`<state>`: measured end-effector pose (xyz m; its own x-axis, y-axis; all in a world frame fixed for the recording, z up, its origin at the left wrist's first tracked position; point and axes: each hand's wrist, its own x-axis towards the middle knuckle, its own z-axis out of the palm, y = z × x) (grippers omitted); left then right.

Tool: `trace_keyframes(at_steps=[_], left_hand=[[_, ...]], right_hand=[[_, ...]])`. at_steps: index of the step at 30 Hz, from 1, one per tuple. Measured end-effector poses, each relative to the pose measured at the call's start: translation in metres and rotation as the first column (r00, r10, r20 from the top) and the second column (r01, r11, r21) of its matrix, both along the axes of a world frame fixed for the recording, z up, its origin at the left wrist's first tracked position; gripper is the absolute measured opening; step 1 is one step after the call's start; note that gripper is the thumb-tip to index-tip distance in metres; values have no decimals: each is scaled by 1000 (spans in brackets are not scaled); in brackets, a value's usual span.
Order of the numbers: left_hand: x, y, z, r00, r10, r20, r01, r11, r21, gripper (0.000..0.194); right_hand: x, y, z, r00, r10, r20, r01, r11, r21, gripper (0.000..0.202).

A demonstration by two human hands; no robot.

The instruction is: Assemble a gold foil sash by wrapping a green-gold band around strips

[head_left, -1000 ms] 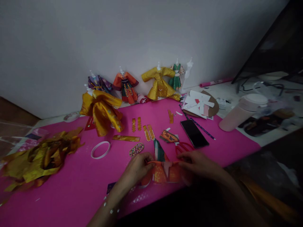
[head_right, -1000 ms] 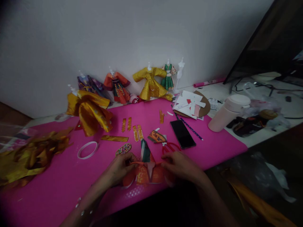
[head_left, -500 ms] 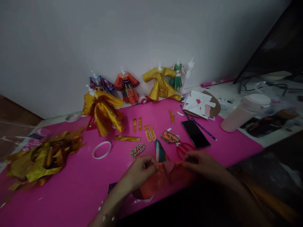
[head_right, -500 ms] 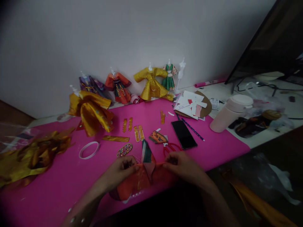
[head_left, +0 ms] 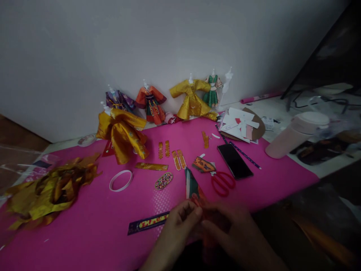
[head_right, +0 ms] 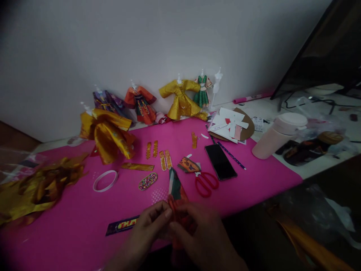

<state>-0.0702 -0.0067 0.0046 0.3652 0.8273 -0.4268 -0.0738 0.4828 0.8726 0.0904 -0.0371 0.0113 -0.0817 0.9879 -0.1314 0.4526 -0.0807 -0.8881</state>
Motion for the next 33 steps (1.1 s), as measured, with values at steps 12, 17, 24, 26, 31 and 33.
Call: trace_keyframes(at_steps=[12, 17, 24, 26, 31, 33], left_hand=[[-23, 6, -3, 985, 64, -162, -20, 965, 260, 40], [-28, -1, -17, 989, -146, -25, 147, 984, 96, 43], [-27, -15, -19, 996, 4, 84, 8, 988, -153, 31], [-26, -16, -21, 992, 66, 104, -47, 984, -174, 28], [-22, -19, -17, 965, 139, 223, -92, 974, -208, 27], [-21, -19, -13, 958, 159, 237, -111, 973, -205, 30]], right_hand=[[19, 5, 6, 889, -23, -458, -101, 965, -244, 19], [18, 4, 9, 783, -44, -620, -159, 950, -269, 18], [21, 2, -4, 919, -8, -394, -73, 979, -192, 4], [21, 3, -7, 953, 8, -303, -48, 991, -124, 7], [21, 7, -16, 981, -49, -190, 25, 991, -128, 13], [22, 8, -18, 989, -108, -100, 108, 994, -2, 15]])
